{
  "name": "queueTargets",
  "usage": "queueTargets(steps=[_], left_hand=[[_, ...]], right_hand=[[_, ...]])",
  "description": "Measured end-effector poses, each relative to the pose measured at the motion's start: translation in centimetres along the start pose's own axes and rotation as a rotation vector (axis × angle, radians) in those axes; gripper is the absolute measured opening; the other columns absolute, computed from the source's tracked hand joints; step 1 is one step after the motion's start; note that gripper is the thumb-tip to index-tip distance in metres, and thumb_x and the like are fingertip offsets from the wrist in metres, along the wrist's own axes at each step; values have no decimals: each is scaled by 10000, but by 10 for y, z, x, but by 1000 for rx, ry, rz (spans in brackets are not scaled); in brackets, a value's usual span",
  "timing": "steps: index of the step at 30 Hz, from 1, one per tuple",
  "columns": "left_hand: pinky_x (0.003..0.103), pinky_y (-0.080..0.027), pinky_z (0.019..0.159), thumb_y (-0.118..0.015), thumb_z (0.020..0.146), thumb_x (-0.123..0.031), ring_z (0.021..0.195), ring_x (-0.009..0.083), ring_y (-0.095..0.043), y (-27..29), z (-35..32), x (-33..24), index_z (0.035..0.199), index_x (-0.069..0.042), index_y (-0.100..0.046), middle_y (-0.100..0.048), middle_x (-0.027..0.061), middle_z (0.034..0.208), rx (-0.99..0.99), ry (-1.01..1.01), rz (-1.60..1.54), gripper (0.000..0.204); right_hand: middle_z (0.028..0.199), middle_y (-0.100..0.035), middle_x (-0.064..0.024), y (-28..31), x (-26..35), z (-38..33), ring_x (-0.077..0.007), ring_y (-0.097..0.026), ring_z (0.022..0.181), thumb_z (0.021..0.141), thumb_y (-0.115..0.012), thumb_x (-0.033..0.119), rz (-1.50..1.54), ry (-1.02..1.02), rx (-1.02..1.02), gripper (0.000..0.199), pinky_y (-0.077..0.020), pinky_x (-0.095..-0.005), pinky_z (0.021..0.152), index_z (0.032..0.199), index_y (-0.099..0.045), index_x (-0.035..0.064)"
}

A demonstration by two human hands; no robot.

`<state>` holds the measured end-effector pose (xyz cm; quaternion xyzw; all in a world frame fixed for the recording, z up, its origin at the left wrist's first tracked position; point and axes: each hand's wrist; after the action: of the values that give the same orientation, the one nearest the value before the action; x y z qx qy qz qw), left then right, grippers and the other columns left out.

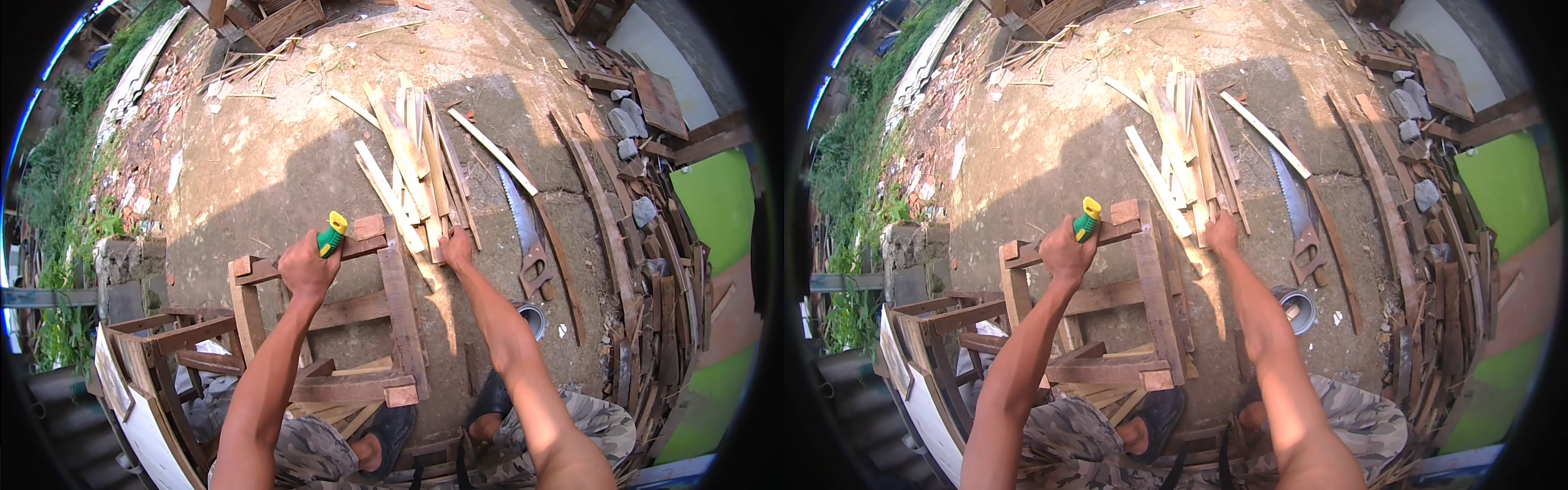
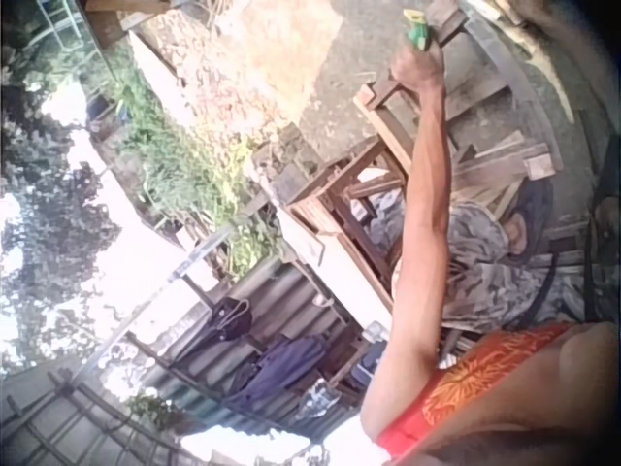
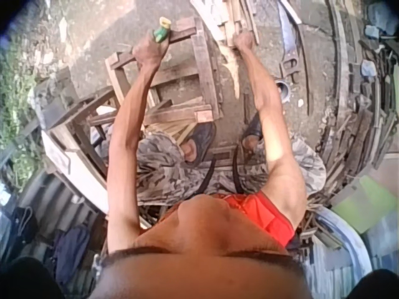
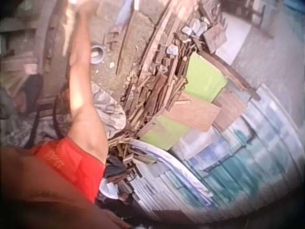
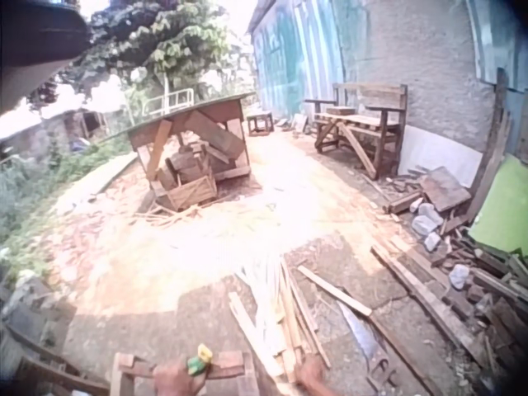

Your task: The person assembles a small wooden frame by placing thin wooden slats across the frame and securing them with a hammer and nails. The person repeatedly picks up slats, positions them, and hammers nails to attach them.

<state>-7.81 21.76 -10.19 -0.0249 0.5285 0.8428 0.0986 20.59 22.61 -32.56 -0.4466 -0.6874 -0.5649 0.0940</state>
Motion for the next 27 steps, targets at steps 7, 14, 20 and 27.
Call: queueTargets(steps=[7, 14, 20, 27], left_hand=[[427, -460, 521, -787, 777, -432, 542, 317, -617, 0, -1, 1, 745, -102, -578, -610, 108, 599, 8, -6, 35, 393], [446, -448, 506, -772, 806, -462, 521, 340, -607, -1, -1, 2, 711, -94, -550, -604, 122, 584, -5, -18, 11, 441], [445, -454, 513, -775, 800, -447, 533, 336, -617, 0, 0, 1, 732, -96, -555, -612, 121, 593, 5, -15, 0, 419], [415, -472, 537, -792, 764, -408, 549, 306, -628, -1, -2, 2, 738, -107, -562, -608, 103, 592, 15, -10, 56, 380]], right_hand=[[992, -690, -163, -13, -18, 8, -313, -673, 889, 723, -842, 210, 145, -65, 119, 576, -536, -406, 831, 1188, -579, -6], [970, -675, -111, -5, -31, -6, -189, -662, 785, 781, -795, 139, 299, -124, 219, 616, -553, -340, 632, 1292, -477, 6], [1001, -653, -91, 27, -59, -24, -155, -638, 822, 875, -631, 43, 757, -401, 311, 483, -529, -280, 631, 1334, -484, 22], [996, -648, -109, 35, -79, -67, -187, -646, 860, 912, -601, 49, 521, -331, -117, 319, -525, -306, 714, 1225, -548, 19]])
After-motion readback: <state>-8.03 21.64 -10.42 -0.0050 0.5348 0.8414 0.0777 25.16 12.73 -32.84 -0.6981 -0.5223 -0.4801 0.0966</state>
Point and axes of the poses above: each hand's wrist, its own z-axis towards the middle knuckle, its own y-axis out of the back of the hand, x = y × z
